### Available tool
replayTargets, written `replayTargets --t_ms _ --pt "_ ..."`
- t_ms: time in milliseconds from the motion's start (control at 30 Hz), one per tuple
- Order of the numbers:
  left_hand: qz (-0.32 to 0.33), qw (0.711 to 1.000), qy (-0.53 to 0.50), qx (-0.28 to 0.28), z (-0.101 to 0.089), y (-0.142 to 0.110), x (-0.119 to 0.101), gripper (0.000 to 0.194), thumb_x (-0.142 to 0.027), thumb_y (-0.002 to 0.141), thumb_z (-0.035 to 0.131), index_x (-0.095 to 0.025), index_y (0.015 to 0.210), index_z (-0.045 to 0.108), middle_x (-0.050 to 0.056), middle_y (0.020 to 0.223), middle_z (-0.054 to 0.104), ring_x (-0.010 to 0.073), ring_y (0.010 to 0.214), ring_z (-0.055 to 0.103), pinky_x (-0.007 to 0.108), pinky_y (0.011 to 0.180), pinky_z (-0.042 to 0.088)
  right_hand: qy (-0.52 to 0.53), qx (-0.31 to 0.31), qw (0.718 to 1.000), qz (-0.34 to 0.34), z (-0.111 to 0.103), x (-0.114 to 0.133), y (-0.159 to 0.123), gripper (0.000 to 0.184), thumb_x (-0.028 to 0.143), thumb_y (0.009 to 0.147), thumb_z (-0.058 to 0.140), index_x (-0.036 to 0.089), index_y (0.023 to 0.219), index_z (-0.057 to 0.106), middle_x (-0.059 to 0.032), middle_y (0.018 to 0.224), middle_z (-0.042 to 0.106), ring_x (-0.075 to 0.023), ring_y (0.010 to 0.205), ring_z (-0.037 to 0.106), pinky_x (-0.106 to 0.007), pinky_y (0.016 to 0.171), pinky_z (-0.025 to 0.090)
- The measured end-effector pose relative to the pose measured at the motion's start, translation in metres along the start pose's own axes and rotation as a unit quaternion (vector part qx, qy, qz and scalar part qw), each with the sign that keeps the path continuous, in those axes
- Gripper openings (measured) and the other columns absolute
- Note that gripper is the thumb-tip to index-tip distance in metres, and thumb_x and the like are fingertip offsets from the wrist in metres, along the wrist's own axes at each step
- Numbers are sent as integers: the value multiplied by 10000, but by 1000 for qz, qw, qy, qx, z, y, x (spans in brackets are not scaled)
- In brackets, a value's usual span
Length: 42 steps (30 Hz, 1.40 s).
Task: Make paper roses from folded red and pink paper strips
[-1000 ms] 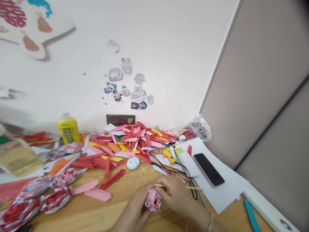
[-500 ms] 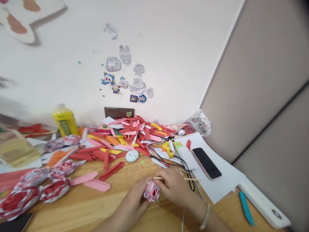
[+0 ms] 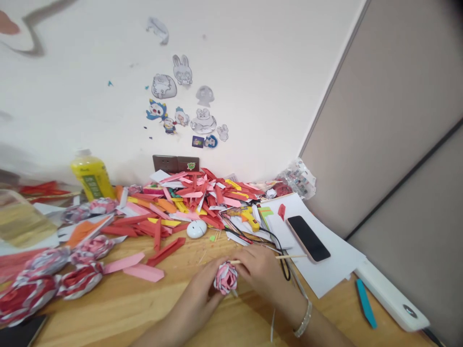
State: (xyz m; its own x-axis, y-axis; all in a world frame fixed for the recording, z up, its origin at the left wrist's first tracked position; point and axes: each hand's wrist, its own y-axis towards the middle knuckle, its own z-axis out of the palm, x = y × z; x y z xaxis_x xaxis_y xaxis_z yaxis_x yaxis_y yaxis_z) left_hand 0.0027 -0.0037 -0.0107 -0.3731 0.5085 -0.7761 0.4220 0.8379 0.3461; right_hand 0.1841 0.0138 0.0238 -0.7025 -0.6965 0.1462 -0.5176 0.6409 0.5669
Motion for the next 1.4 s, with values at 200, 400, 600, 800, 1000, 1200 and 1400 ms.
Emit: replayTargets --t_ms 200,400,600,800,1000,1200,1400 --pt "5 1000 -14 -14 2 -2 6 519 -76 752 541 -251 1238 485 87 1249 582 227 1129 539 362 965 430 -8 12 1000 4 5 1 0 144 207 881 483 187 826 615 -20 744 664 -157 678 578 -267 596 367" --pt "15 1000 -21 -4 3 -3 8 528 -56 747 540 -245 1237 480 86 1267 567 216 1148 524 338 975 419 48 70 994 62 1 2 5 83 183 839 559 190 784 621 4 758 682 -142 693 602 -239 613 367" --pt "12 999 -34 -9 0 0 0 503 -75 746 553 -259 1212 508 71 1210 609 215 1083 569 325 927 455 75 104 985 116 -6 0 5 67 221 832 578 198 794 628 13 748 672 -135 683 595 -223 590 351" --pt "-17 998 -43 -35 4 0 8 452 -108 751 562 -233 1183 516 90 1201 611 229 1105 558 359 948 442 76 100 983 131 -11 -2 7 73 225 829 579 194 788 630 8 723 658 -132 649 574 -219 572 349" --pt "-25 998 -47 -39 3 -1 5 438 -113 756 555 -235 1174 516 78 1199 611 227 1115 551 351 947 443 104 85 982 130 -4 -4 5 70 206 837 571 195 815 636 5 765 667 -135 709 591 -218 615 370" --pt "-29 997 -68 -29 3 -1 6 422 -123 780 538 -224 1187 497 83 1226 591 218 1124 543 338 953 442 136 94 975 151 -5 -2 6 106 209 842 556 183 760 619 13 709 641 -123 654 565 -209 577 358" --pt "-22 996 -82 -29 6 -3 14 433 -131 797 534 -229 1213 470 88 1250 567 223 1154 518 356 977 421 124 93 977 146 -11 -2 9 28 179 799 612 189 777 626 14 737 649 -130 677 570 -214 591 354"
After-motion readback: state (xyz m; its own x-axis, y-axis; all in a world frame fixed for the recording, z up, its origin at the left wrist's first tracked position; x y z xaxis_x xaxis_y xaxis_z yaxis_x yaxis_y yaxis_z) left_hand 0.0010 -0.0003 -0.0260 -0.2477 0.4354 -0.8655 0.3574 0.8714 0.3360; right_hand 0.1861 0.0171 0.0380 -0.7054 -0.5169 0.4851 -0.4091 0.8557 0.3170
